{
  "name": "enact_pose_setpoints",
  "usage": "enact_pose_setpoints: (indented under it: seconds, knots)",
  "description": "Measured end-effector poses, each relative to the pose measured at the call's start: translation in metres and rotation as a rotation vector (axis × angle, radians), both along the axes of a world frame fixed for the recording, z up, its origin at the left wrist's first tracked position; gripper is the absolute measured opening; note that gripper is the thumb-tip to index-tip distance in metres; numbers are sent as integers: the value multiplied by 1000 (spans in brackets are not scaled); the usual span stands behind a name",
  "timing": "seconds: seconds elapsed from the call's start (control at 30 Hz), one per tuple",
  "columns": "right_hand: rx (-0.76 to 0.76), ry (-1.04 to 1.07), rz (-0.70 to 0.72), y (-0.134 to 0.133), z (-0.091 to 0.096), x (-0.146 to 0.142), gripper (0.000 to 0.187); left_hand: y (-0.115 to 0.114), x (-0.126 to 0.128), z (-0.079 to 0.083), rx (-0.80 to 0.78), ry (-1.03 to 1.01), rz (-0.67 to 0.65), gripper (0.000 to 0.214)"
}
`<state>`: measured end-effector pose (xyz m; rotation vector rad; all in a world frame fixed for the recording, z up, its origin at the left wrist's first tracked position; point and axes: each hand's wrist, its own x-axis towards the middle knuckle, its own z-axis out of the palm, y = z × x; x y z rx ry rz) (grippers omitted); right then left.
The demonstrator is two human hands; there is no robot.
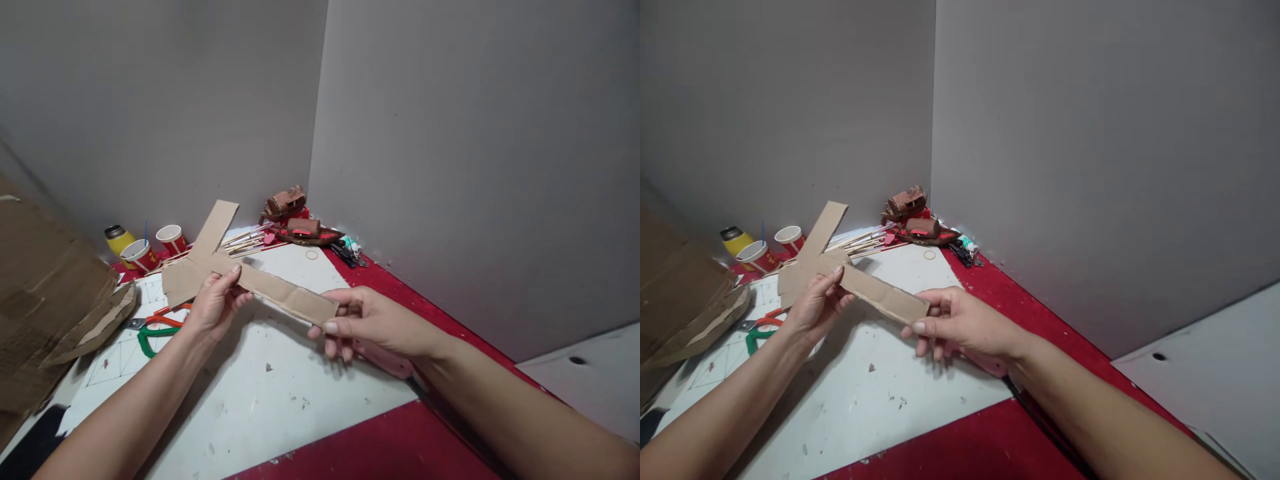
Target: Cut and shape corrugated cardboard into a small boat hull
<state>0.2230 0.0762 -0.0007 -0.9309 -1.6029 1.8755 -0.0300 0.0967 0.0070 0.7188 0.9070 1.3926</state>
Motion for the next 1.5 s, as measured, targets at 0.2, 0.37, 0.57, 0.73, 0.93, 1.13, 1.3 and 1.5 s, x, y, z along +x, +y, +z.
enact_pose_setpoints:
  seconds: [0.2, 0.37, 0.57, 0.73, 0.93, 1.13, 1.3, 1.5]
  knots:
    - [1, 48, -42, -2, 2, -4, 30, -1, -2, 2, -13, -32, -2, 7]
    - [15, 94, -111, -3, 0, -7, 33, -5, 1, 3, -37, -25, -54, 17]
    - [384, -17, -297, -5, -14, -10, 34, -23, 14, 7, -10, 24, -244, 26]
    - [1372, -230, -291, -3, -19, -11, 44, -33, 20, 10, -6, 30, -225, 46]
    - [1555, -200, -243, -7, -11, -13, 40, -29, 13, 15, 58, 88, -319, 49]
    - [1623, -112, -166, -8, -8, -12, 32, -25, 6, 13, 64, 115, -376, 61]
    - [1684, -135, -155, -11, -4, -14, 16, -22, 7, 8, 59, 133, -413, 60]
    - [1720, -141, -125, -14, -3, -14, 21, -21, 8, 5, 38, 129, -445, 57]
